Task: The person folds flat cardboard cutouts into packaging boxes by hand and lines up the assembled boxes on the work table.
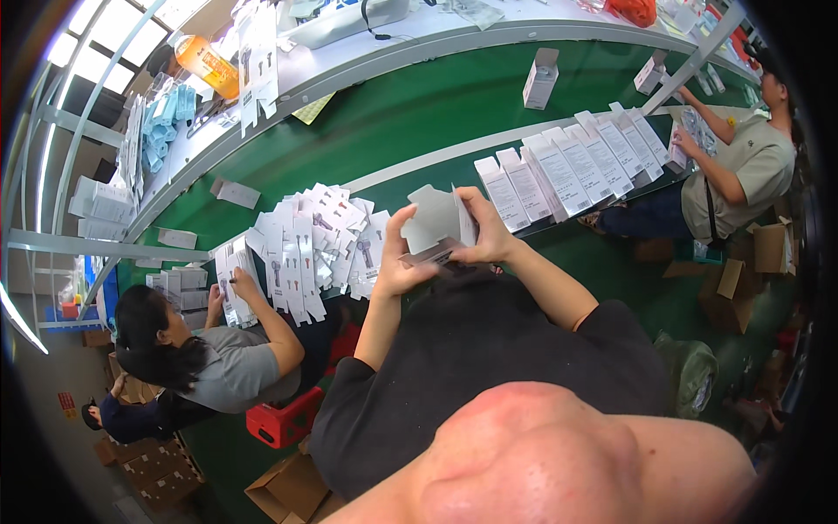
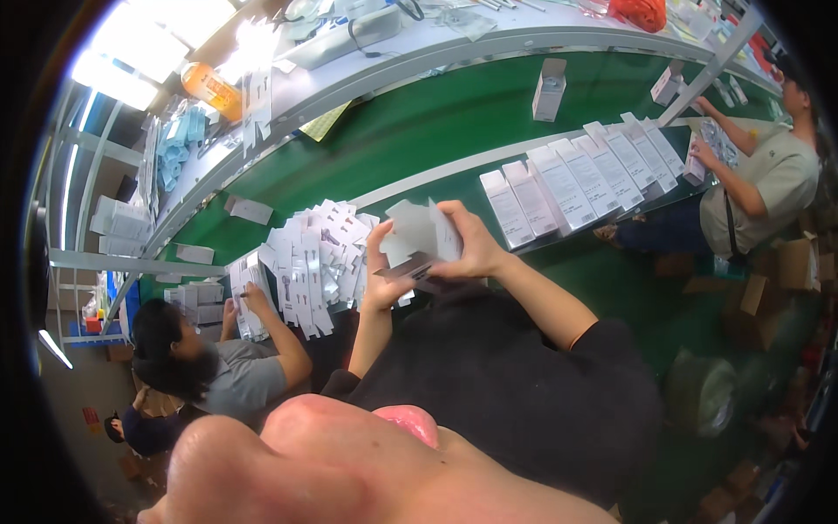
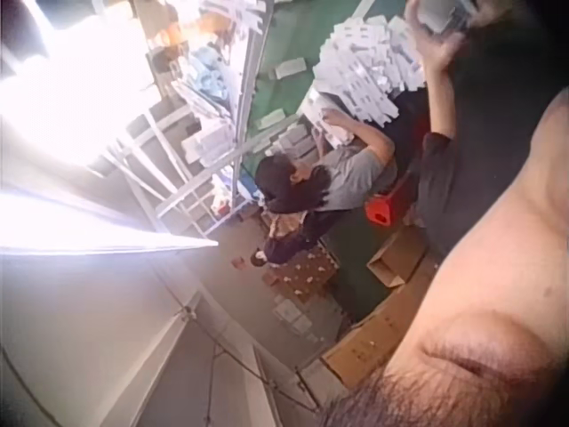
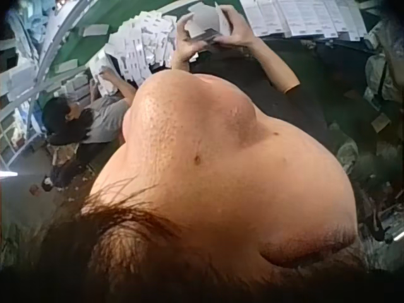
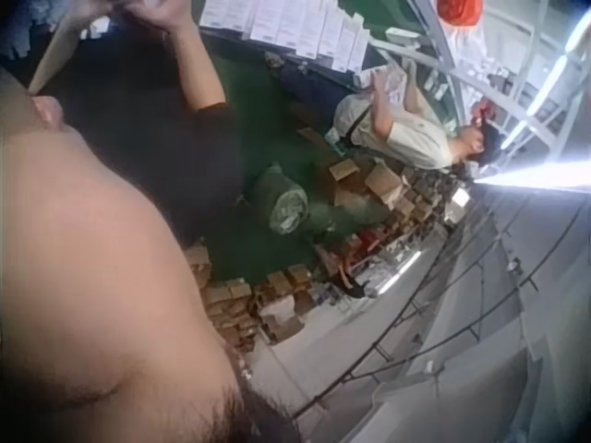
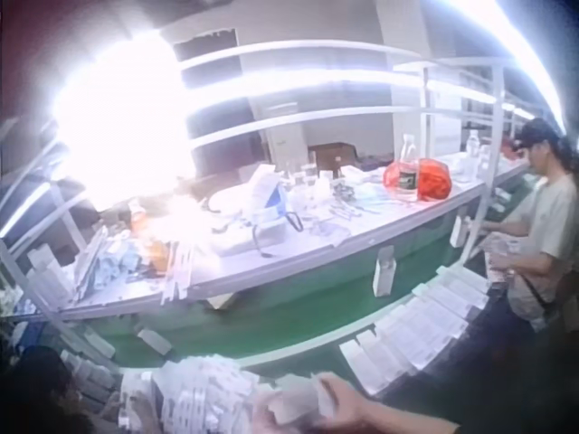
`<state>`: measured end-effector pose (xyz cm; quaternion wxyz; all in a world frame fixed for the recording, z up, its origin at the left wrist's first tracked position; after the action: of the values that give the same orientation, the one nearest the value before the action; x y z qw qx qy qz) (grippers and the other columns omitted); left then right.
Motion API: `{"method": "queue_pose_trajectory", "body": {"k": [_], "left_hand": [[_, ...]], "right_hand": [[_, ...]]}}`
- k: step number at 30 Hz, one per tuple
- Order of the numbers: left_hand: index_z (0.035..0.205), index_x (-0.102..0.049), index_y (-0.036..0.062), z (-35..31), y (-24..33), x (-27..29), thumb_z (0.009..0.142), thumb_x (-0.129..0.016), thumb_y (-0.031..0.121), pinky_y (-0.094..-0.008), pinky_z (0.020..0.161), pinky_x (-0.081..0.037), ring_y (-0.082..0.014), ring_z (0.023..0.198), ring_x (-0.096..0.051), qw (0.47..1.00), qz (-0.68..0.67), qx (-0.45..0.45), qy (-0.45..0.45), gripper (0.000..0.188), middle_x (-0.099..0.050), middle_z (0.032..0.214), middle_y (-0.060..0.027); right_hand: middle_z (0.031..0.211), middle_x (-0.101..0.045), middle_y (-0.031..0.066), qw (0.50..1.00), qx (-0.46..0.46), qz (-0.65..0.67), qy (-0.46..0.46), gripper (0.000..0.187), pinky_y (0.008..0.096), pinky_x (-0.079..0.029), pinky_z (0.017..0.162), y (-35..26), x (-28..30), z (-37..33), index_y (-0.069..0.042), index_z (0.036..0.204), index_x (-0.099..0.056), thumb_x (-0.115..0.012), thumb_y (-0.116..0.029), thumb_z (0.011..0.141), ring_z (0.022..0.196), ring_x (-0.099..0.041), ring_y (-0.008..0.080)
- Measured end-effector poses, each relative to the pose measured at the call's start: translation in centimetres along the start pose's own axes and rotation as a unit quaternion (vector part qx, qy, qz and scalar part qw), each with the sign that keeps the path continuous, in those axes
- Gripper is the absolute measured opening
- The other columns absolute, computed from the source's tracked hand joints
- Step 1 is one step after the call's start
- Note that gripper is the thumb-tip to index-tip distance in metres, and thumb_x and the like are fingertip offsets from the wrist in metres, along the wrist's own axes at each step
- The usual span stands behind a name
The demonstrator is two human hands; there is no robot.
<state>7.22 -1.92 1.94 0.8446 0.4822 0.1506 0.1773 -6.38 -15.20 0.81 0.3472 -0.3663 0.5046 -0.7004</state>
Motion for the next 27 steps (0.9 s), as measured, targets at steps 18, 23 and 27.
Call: {"method": "queue_pose_trajectory", "body": {"k": [18, 23, 27], "left_hand": [[0.114, -0.053, 0.0061, -0.1, -0.2, -4.6, 0.089, -0.050, 0.007, -0.0460, 0.116, -0.030, -0.0352, 0.138, -0.039, 1.000, -0.012, 0.016, 0.007, 0.025, -0.041, 0.149, -0.0196], [0.105, -0.052, 0.0065, -0.9, -0.6, -4.5, 0.092, -0.050, 0.008, -0.0446, 0.116, -0.030, -0.0361, 0.138, -0.038, 0.997, 0.002, 0.067, -0.045, 0.013, -0.037, 0.151, -0.0196], [0.105, -0.051, 0.0072, -1.4, -1.1, -4.3, 0.092, -0.055, 0.010, -0.0437, 0.116, -0.030, -0.0364, 0.138, -0.038, 0.992, 0.007, 0.124, -0.033, 0.014, -0.038, 0.151, -0.0187]], "right_hand": [[0.118, -0.059, 0.0141, 0.986, -0.007, 0.060, 0.159, 0.039, 0.0341, -0.043, 0.096, -3.2, -1.5, -1.2, -0.003, 0.126, -0.057, -0.053, -0.006, 0.087, 0.106, -0.056, 0.0276], [0.118, -0.060, 0.0152, 0.984, -0.097, 0.082, 0.125, 0.043, 0.0344, -0.044, 0.096, -4.3, -0.9, -1.6, -0.002, 0.124, -0.058, -0.054, -0.002, 0.081, 0.106, -0.056, 0.0288], [0.111, -0.060, 0.0129, 0.986, -0.113, -0.020, 0.121, 0.051, 0.0255, -0.045, 0.057, -5.2, -1.2, -1.2, -0.005, 0.129, -0.054, -0.050, -0.003, 0.078, 0.079, -0.059, 0.0167]]}}
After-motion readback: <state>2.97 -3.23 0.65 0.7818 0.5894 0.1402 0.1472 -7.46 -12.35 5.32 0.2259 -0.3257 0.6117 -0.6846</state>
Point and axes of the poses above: each hand's wrist, its own z-axis towards the middle knuckle, its own x-axis out of the back of the hand, y = z × x, the point moved 4 cm from there along z, towards the middle knuckle
